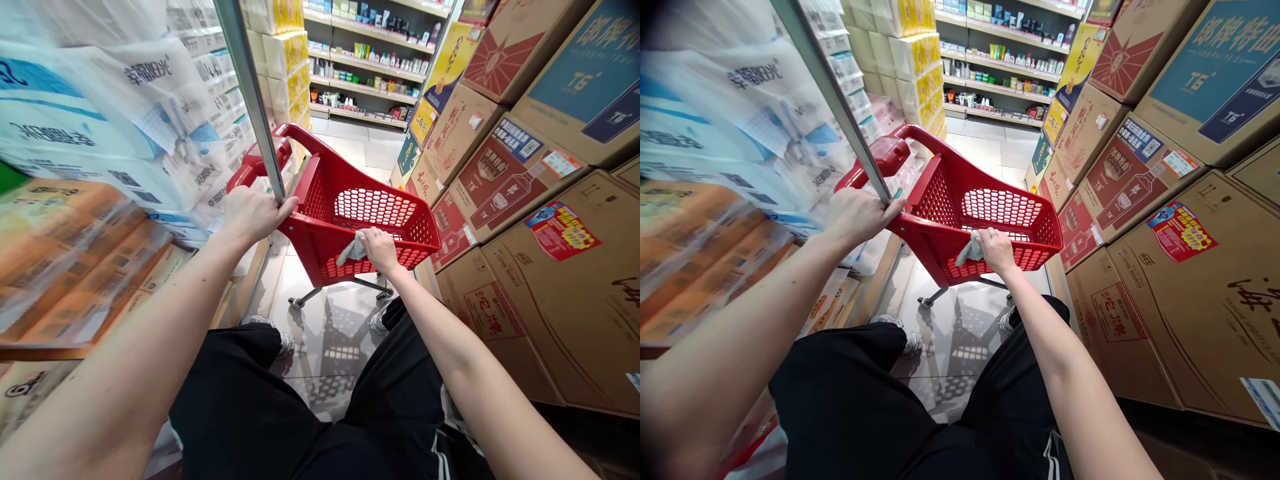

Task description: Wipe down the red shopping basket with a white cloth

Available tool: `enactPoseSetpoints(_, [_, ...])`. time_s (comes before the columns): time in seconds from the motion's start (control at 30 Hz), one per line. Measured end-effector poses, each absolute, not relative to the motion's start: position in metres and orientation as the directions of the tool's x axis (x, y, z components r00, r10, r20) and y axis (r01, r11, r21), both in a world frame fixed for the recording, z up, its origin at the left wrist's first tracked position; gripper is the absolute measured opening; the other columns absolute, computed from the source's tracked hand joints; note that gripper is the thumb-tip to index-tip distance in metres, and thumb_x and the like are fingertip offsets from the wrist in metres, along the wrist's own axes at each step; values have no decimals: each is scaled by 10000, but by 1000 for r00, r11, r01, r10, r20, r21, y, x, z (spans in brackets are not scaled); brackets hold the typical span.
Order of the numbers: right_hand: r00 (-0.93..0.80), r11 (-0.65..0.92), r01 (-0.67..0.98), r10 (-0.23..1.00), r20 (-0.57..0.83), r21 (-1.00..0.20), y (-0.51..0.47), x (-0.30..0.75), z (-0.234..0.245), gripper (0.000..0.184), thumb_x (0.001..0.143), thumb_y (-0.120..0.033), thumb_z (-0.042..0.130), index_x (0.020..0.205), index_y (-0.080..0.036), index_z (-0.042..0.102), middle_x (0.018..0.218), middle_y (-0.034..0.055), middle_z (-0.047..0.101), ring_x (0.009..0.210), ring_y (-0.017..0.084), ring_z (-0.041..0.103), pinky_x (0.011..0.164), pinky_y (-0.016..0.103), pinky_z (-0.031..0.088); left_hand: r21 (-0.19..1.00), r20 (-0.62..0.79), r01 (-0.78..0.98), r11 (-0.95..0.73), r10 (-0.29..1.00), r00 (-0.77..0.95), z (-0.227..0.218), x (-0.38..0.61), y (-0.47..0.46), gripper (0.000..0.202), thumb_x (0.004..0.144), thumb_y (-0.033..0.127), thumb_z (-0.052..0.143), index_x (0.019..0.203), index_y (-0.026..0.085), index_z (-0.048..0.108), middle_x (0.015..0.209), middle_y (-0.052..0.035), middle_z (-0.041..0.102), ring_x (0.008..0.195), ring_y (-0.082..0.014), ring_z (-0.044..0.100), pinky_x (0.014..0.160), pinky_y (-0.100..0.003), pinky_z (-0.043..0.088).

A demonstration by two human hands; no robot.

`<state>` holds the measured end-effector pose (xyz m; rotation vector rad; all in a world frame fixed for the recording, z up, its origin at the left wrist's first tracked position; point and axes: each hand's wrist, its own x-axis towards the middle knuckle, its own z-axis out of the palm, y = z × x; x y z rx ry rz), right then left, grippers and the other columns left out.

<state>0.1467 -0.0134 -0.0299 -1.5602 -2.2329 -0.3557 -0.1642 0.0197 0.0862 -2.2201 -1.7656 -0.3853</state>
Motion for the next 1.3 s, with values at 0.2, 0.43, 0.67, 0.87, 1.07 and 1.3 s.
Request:
enactPoseSetpoints(0.2, [-298,391,914,833,467,-113,-14,91,-15,421,1034,-378,237,1196,-172,566,1076,94,637,953,192,553,852,300,347,-38,383,975,-218,898,216,86,-161,14,795,881,656,172,847,128,765,724,-187,681,867,-339,628,747,-408,358])
enactPoseSetpoints(0.43, [-289,376,914,867,405,-152,-12,76,4,468,1039,-412,159,1138,-191,559,1015,62,667,878,162,602,746,255,358,-16,379,969,-248,895,235,86,-160,16,791,883,646,185,856,115,770,732,-194,682,864,-352,629,748,-428,357])
enactPoseSetpoints(0.67, [-64,160,934,954,291,-318,-2,64,15,551,1022,-480,101,1009,-232,593,889,33,708,755,175,648,647,262,374,-12,384,975,-223,899,211,84,-160,18,764,884,635,205,867,124,772,735,-189,683,866,-339,630,749,-428,359])
enactPoseSetpoints(0.87, [160,-104,890,983,90,-443,22,51,23,525,1014,-478,172,947,-249,640,963,58,710,847,232,660,703,308,416,70,379,970,-231,906,189,84,-160,19,736,875,623,229,887,123,769,754,-191,687,925,-346,621,793,-445,348])
enactPoseSetpoints(1.07, [48,117,928,904,424,-353,-6,41,6,516,1022,-468,155,1034,-205,599,972,83,659,928,216,592,844,342,376,44,449,965,-260,868,214,81,-158,18,752,876,626,223,827,106,764,712,-191,680,875,-337,624,768,-424,354])
enactPoseSetpoints(1.3, [-202,382,906,767,609,-181,-13,58,-16,413,1023,-410,276,1173,-183,587,1045,95,641,954,210,545,859,338,372,8,469,960,-281,849,244,82,-155,13,729,898,601,241,784,100,759,666,-172,667,808,-302,628,747,-399,349])
